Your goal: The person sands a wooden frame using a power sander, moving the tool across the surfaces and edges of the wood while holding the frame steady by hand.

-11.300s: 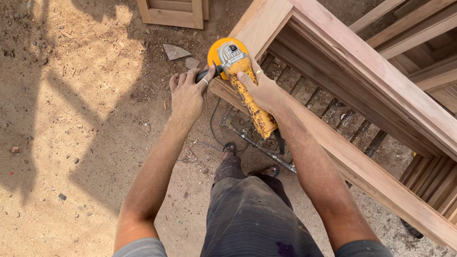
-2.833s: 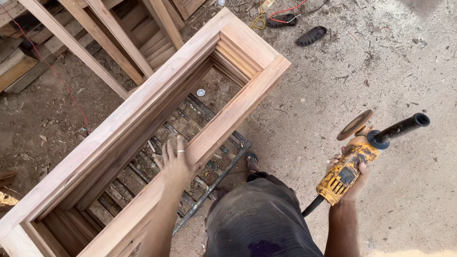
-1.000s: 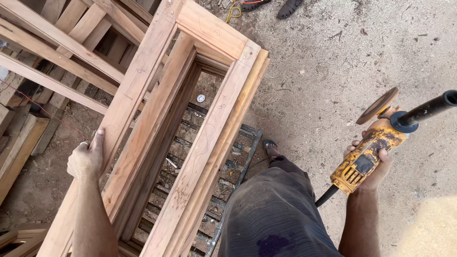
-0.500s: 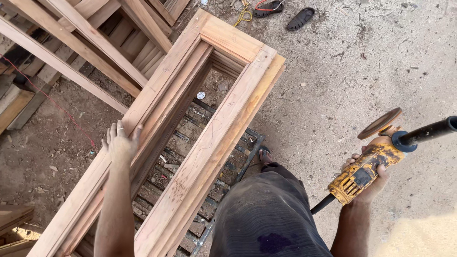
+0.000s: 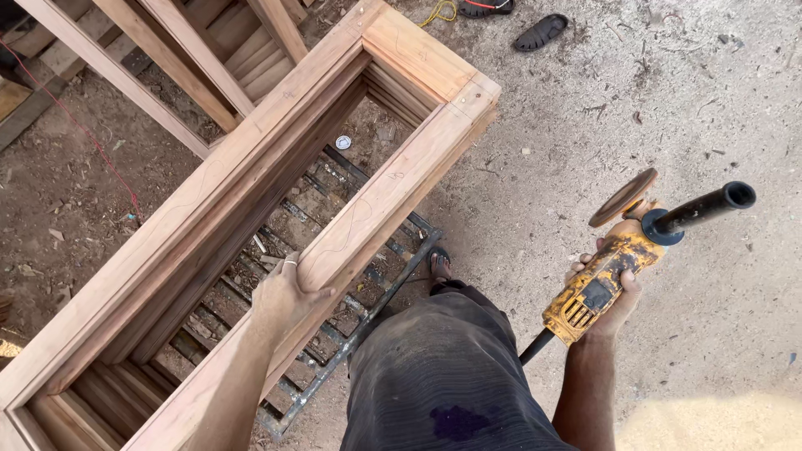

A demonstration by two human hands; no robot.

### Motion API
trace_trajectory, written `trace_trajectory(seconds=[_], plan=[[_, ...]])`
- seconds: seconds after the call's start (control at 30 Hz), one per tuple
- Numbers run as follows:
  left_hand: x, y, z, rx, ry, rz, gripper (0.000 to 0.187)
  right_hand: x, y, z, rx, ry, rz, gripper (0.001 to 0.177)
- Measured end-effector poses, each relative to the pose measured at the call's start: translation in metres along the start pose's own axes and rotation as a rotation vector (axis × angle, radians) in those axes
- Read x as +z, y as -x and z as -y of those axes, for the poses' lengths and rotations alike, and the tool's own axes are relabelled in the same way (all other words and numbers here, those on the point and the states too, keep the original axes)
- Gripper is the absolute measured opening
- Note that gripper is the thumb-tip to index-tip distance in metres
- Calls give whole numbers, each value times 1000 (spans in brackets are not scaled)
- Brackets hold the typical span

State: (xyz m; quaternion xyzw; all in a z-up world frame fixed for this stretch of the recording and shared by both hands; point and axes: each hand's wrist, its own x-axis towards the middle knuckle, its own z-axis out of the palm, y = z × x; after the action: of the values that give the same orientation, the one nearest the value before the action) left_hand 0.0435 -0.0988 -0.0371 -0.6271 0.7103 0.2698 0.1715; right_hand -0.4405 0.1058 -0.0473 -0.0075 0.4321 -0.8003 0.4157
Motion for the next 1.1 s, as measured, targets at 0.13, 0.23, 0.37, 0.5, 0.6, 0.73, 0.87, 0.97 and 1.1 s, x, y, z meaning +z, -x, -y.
trace_trajectory(seconds=[0.13, 0.23, 0.37, 0.5, 0.6, 0.73, 0.87, 0.97, 1.1], plan=[[34, 4, -9, 100, -111, -345, 127, 1, -15, 4, 22, 8, 68, 78], [40, 6, -12, 86, -65, -326, 123, 0, -27, 9, 74, 40, 78, 78], [22, 9, -28, -36, 26, -206, 120, 11, -41, 9, 117, 10, 150, 76], [12, 8, -47, -88, 77, -176, 112, 20, -50, 10, 127, 64, 167, 79], [11, 7, -51, -82, 132, -193, 109, 29, -58, 14, 156, 110, 190, 80], [20, 7, -67, 63, 8, -586, 109, 47, -64, 15, 137, 126, 209, 81], [30, 13, -160, 373, 343, -498, 82, 77, -86, 20, 66, 190, 241, 82], [14, 13, -247, 517, 814, 76, 98, 107, -107, 21, 84, 124, 337, 84], [-10, 19, -337, 694, 1170, 328, 117, 146, -122, 16, 167, -9, 516, 84]])
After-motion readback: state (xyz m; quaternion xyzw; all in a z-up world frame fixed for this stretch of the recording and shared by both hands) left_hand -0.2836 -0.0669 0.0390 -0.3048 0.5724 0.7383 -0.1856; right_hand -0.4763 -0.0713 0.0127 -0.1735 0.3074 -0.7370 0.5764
